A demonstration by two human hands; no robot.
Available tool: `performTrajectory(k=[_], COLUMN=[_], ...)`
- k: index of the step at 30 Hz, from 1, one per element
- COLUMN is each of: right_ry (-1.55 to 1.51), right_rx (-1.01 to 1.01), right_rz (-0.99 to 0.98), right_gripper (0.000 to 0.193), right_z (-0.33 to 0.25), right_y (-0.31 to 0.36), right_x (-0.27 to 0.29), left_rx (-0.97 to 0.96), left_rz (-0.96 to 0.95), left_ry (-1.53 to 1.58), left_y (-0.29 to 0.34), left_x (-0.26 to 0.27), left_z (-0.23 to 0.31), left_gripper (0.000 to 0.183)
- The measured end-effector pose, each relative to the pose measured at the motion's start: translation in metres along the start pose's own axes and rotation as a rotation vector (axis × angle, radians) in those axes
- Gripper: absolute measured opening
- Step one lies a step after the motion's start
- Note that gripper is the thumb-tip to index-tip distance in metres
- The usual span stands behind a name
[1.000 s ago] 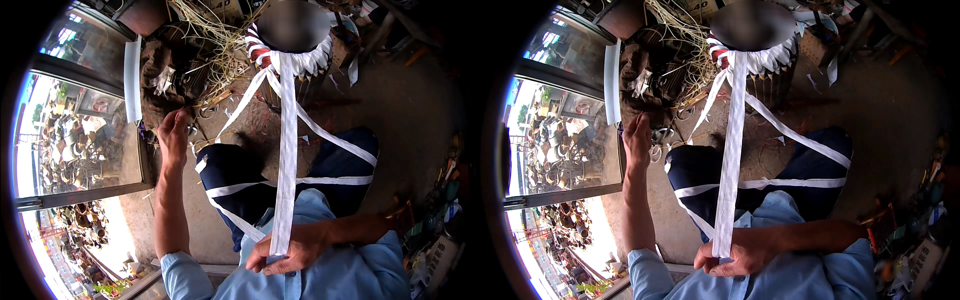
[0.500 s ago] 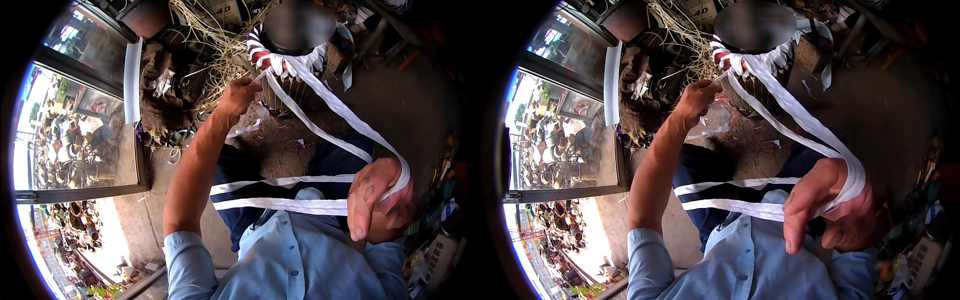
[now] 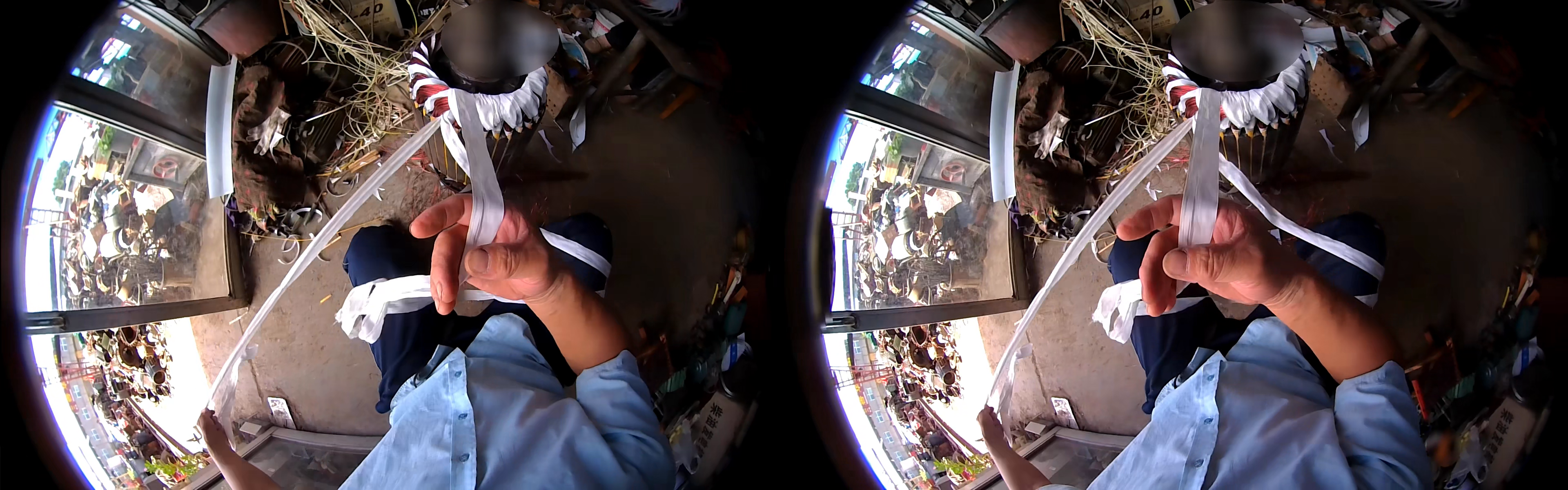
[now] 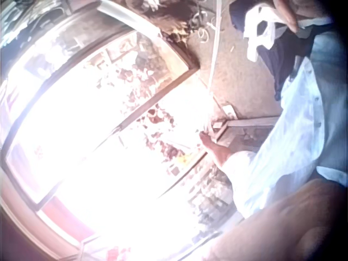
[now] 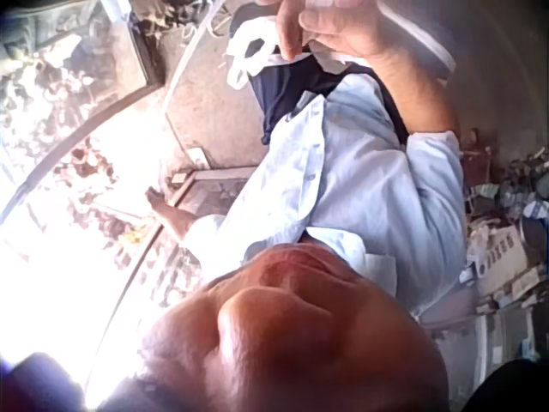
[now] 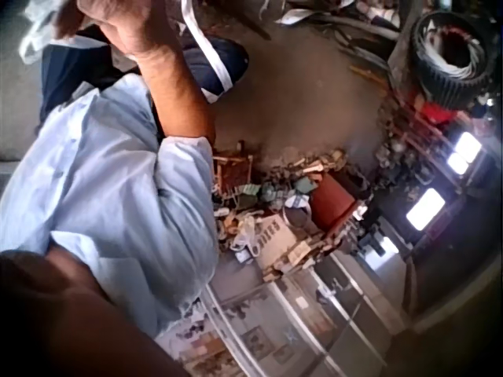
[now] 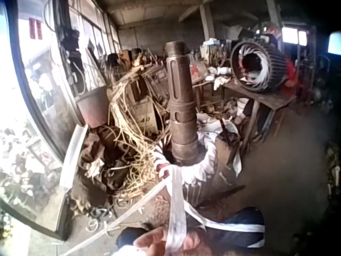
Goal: The person wraps white adhesive tape around the copper windings of a motor stator by hand, pulling the tape tight to secure the coils.
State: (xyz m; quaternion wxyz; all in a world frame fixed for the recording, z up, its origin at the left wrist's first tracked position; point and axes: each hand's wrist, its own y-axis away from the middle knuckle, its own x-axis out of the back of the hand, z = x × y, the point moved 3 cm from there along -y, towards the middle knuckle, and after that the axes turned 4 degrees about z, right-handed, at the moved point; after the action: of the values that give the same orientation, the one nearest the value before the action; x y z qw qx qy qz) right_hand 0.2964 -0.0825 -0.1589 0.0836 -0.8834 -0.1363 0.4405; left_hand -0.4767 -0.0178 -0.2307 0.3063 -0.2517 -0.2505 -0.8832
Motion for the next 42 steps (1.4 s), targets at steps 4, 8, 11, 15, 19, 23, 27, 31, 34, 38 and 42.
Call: performTrajectory(k=[4,8,11,15,19,23,27,31,34,38,42], right_ry=[-0.041,0.039,0.086,0.344,0.46,0.465,0.445,0.315,0.224,0.121,0.079], right_rx=[-0.132,-0.236,-0.32,-0.419,-0.214,-0.175,-0.097,-0.054,-0.102,-0.092,-0.195], right_rz=[-0.023,-0.073,-0.115,-0.241,-0.296,-0.198,-0.097,-0.106,-0.029,0.044,0.045], right_gripper=[0.045,0.044,0.044,0.047,0.049,0.047,0.054,0.053,0.047,0.043,0.038], right_z=[0.024,0.03,0.031,0.023,0.012,-0.005,-0.004,-0.002,-0.004,0.0,0.013], right_y=[0.004,0.019,0.039,0.065,0.095,0.114,0.124,0.105,0.091,0.069,0.05], right_x=[0.002,-0.007,-0.021,-0.048,-0.075,-0.087,-0.082,-0.065,-0.049,-0.026,-0.008], left_rx=[0.266,0.22,0.038,-0.178,-0.356,-0.429,-0.289,-0.539,-0.641,-0.35,0.311], left_rz=[0.269,-0.139,-0.553,-1.006,-1.315,-1.299,-1.426,-1.204,-0.986,-0.5,0.086], left_ry=[0.286,0.305,0.355,0.338,0.276,0.141,0.185,-0.007,-0.07,-0.144,0.227], left_y=[0.009,0.036,0.094,0.229,0.334,0.394,0.393,0.329,0.236,0.06,-0.069], left_x=[0.065,-0.05,-0.221,-0.392,-0.506,-0.56,-0.544,-0.474,-0.406,-0.265,0.0], left_z=[-0.075,-0.01,0.1,0.22,0.272,0.267,0.27,0.272,0.241,0.137,-0.072], left_gripper=[0.018,0.022,0.018,0.025,0.03,0.031,0.018,0.016,0.013,0.017,0.025])
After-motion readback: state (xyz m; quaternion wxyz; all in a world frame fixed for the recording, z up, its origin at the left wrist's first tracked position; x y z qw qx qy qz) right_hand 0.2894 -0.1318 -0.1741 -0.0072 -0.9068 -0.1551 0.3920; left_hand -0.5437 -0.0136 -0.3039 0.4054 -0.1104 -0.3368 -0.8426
